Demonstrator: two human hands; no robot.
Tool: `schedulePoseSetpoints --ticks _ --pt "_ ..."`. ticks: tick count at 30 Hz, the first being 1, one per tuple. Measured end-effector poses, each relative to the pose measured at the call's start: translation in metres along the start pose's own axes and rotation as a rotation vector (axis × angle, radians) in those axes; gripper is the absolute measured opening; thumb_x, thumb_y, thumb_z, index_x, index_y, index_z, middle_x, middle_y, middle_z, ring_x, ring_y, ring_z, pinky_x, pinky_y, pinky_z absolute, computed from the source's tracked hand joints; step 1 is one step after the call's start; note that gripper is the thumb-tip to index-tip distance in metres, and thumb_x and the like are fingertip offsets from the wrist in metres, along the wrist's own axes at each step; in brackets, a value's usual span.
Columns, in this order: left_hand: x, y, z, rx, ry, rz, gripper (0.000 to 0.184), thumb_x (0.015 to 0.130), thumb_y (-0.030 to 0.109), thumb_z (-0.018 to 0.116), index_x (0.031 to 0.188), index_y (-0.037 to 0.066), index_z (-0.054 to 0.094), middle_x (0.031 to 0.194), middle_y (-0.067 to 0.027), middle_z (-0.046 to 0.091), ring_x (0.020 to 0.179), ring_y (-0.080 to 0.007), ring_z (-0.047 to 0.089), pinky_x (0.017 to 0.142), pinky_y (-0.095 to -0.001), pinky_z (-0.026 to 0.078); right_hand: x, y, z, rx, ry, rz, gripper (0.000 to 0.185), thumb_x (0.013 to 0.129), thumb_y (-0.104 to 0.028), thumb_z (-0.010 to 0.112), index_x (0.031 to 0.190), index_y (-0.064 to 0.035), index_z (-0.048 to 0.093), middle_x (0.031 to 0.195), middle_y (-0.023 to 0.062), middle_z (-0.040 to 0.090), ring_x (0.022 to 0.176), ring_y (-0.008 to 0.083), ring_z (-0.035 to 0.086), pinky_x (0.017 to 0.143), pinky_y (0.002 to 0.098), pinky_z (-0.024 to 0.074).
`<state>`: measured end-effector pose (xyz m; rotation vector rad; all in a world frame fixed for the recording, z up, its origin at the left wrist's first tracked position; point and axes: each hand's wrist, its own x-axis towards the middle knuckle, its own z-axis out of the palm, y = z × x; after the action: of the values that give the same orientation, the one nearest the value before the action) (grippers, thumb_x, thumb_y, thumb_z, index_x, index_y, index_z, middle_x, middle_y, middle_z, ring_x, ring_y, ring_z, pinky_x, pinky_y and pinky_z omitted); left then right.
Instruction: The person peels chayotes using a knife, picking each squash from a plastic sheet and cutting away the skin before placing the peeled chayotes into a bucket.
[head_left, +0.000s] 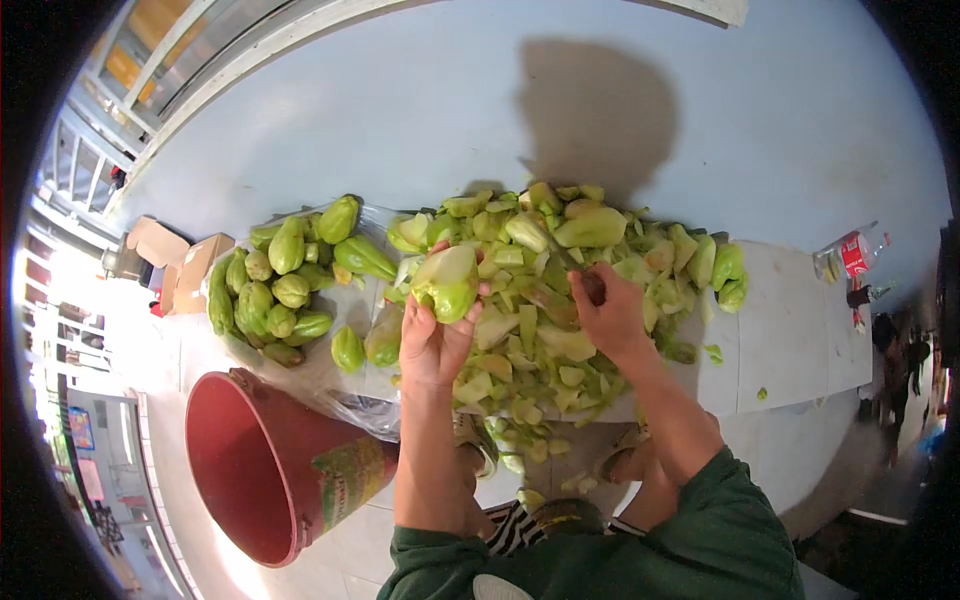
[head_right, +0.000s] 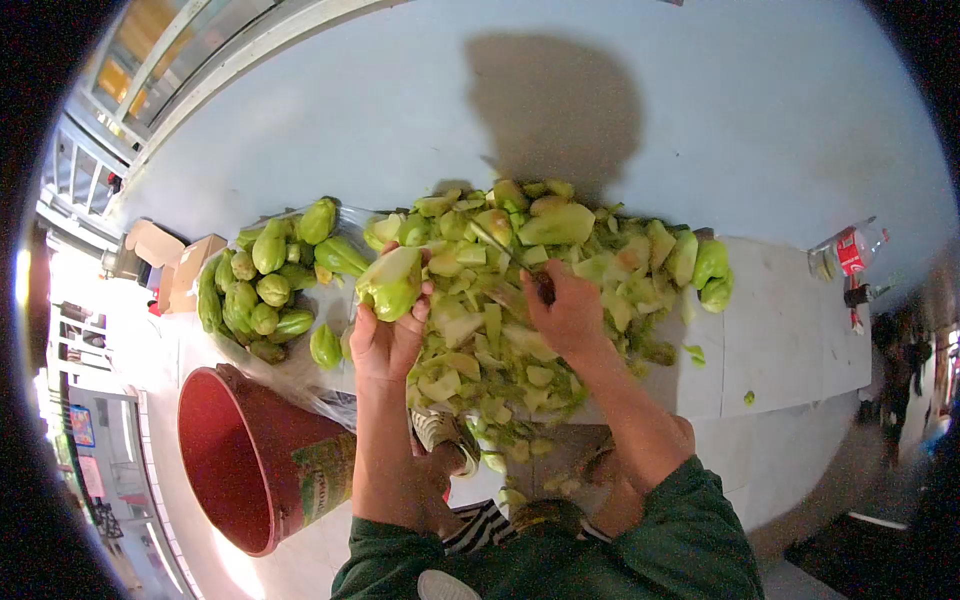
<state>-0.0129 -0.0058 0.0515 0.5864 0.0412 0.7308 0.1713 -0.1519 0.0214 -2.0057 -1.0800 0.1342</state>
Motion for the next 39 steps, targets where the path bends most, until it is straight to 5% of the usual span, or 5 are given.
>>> schedulePoseSetpoints --ticks 8,14,17,33,39 --pt "-0.001 -0.017 -0.028 0.08 0.194 0.085 0.075 0.081 0.046 0.075 0.133 0.003 0.044 0.126 -0.0105 0.057 0.109 -0.0261 0.059 0.094 -0.0385 0.051 0.004 -0.01 -0.013 0.121 -0.044 0.166 0.03 0.095 -0.029 0.061 0.086 -0.0003 0.057 0.057 0.0139 0.057 0.049 0.028 0.056 0.051 0.0399 0.0449" --pt "0.007 -0.021 -0.032 0.297 0.399 0.283 0.061 0.09 0.055 0.059 0.123 0.005 0.051 0.113 -0.013 0.06 0.083 -0.0213 0.056 0.071 -0.0319 0.048 -0.004 -0.002 0.0 0.11 -0.004 -0.016 0.031 0.093 -0.028 0.064 0.087 0.002 0.059 0.052 0.0086 0.049 0.047 0.0183 0.045 0.048 0.0362 0.0368" --pt "0.008 -0.014 -0.024 0.132 0.492 0.193 0.056 0.094 0.054 0.054 0.12 0.004 0.051 0.109 -0.0141 0.06 0.081 -0.0217 0.054 0.068 -0.0318 0.046 -0.005 -0.002 0.005 0.074 -0.061 0.003 0.029 0.093 -0.029 0.062 0.087 -0.0008 0.057 0.059 0.0141 0.059 0.053 0.033 0.059 0.053 0.0416 0.0457" --pt "-0.02 0.035 -0.049 0.109 0.743 0.013 0.035 0.092 0.036 0.064 0.115 0.01 0.059 0.103 -0.0035 0.065 0.095 -0.0203 0.062 0.085 -0.0411 0.053 -0.009 -0.007 0.004 0.018 -0.141 -0.021 0.032 0.093 -0.031 0.064 0.083 -0.0013 0.058 0.06 0.0133 0.059 0.051 0.0281 0.058 0.051 0.0402 0.0447" --pt "-0.069 0.098 -0.135 1.905 0.768 0.093 0.066 0.066 0.037 0.084 0.112 -0.007 0.064 0.103 -0.0206 0.069 0.088 -0.0283 0.068 0.082 -0.039 0.053 -0.013 0.002 -0.005 -0.034 -0.097 -0.064 0.033 0.093 -0.031 0.065 0.081 -0.0012 0.057 0.059 0.0126 0.057 0.05 0.0276 0.055 0.051 0.0384 0.0428"
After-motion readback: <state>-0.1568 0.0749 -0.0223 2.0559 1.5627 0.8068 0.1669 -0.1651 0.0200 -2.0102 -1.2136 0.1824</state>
